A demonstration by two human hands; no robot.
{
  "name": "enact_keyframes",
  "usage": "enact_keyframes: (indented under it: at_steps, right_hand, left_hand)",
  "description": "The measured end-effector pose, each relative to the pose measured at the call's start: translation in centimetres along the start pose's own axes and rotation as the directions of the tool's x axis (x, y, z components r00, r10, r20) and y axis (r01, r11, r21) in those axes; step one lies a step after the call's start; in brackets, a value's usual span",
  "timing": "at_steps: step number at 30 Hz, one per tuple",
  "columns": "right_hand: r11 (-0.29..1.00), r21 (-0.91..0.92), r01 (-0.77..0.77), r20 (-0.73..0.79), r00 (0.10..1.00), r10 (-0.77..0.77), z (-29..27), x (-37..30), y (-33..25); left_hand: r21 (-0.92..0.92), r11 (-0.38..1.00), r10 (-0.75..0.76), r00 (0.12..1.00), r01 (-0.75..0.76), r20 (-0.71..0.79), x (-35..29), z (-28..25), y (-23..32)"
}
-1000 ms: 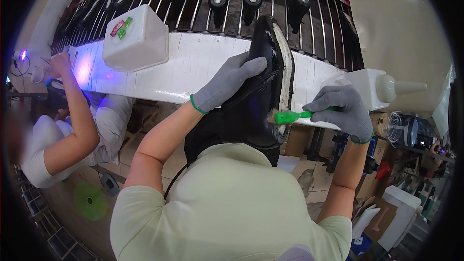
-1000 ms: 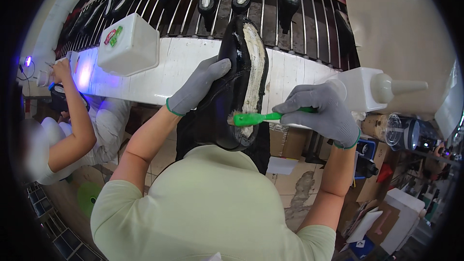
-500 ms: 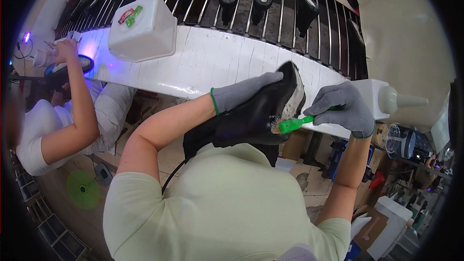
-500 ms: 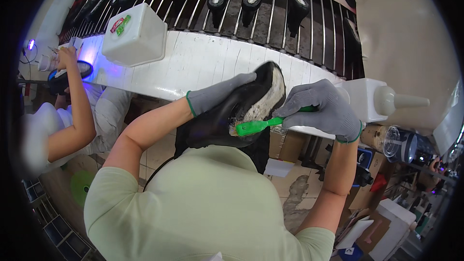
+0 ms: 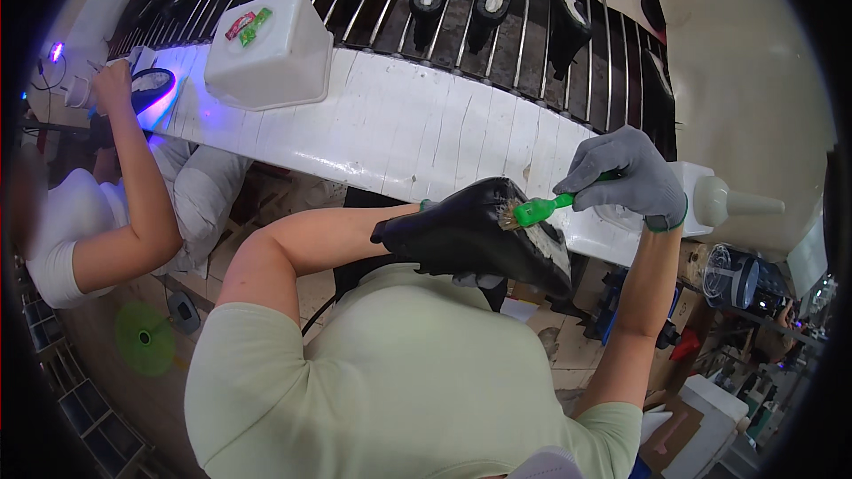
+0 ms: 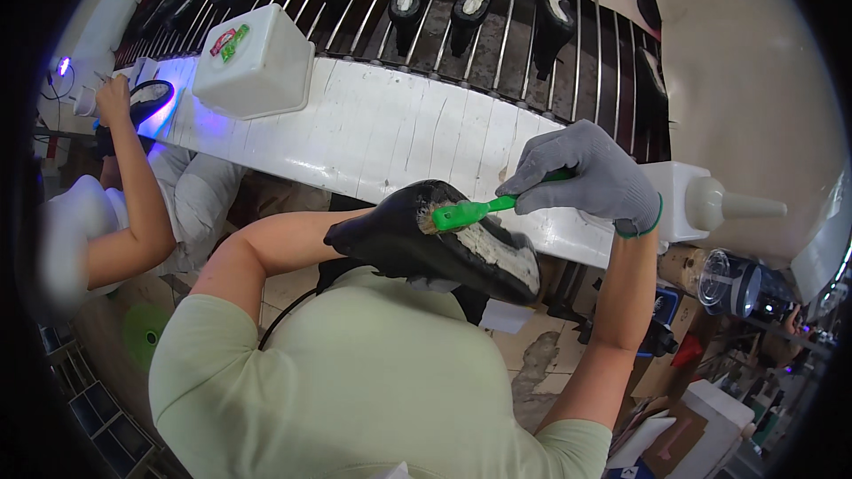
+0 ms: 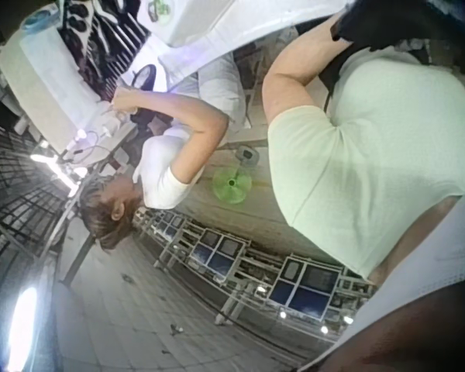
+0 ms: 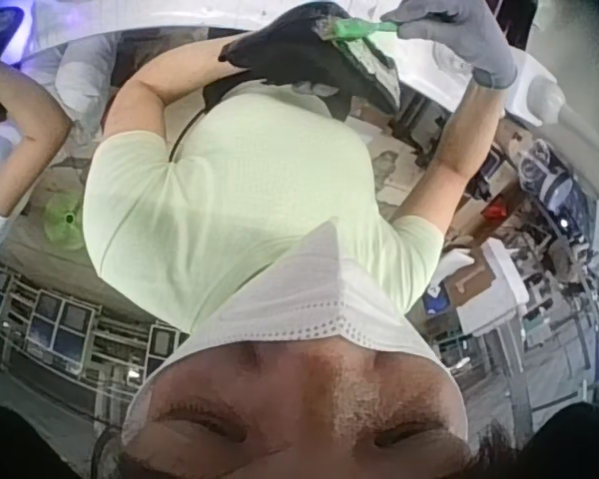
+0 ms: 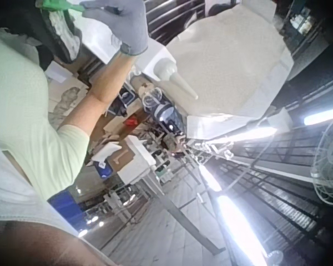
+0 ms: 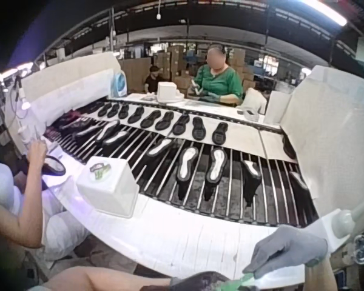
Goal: Applying adhesive to the bottoms of shoe uppers using a brush on a manufacturing line.
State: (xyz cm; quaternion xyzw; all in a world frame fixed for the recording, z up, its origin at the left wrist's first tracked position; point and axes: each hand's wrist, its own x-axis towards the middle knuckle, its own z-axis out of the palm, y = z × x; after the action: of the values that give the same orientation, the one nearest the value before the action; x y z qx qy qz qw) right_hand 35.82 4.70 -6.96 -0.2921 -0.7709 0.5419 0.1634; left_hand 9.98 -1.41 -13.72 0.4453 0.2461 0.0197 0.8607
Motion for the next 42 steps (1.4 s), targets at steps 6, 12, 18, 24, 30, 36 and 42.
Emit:
enact_keyframes:
  at_steps: [6, 12, 18, 24, 30, 36, 42]
  right_hand:
    - [1.0, -0.015, -0.027, 0.209, 0.978, 0.03, -1.2, 0.8, -0.3]
    - [0.95, 0.288, -0.124, 0.213, 0.975, 0.063, -4.3, -1.6, 3.1]
    - [0.794, 0.525, 0.307, -0.658, 0.738, 0.15, -1.9, -5.6, 5.4]
    - [0.955, 0.275, 0.11, -0.83, 0.529, 0.178, 1.7, -4.5, 1.0]
    - [0.99, 0.141, 0.022, -0.858, 0.501, 0.111, 4.7, -0.5, -2.0]
    - [0.999, 0.025, -0.028, -0.863, 0.504, 0.036, 5.5, 1.0, 0.9]
    - [0.998, -0.055, -0.044, -0.793, 0.609, -0.017, 8.6, 0.5, -1.4]
  left_hand:
    - [-0.347, 0.937, 0.09, 0.99, -0.049, 0.104, 1.7, -1.9, -2.4]
    - [-0.611, 0.791, 0.189, 0.962, -0.028, 0.2, 2.8, -4.5, -3.4]
    - [-0.451, 0.66, 0.484, 0.799, -0.601, -0.356, 5.2, -5.3, -0.2]
    - [0.954, 0.264, 0.962, 0.035, 0.142, -0.271, 3.0, -6.1, -0.1]
    - [0.987, -0.128, 0.983, -0.121, 0.094, 0.139, 2.5, -5.3, 2.7]
    - [0.974, -0.227, 0.953, -0.206, 0.01, 0.224, 4.2, -7.2, 1.3]
    - [0.989, -0.149, 0.985, -0.092, -0.026, 0.146, 3.4, -7.1, 1.9]
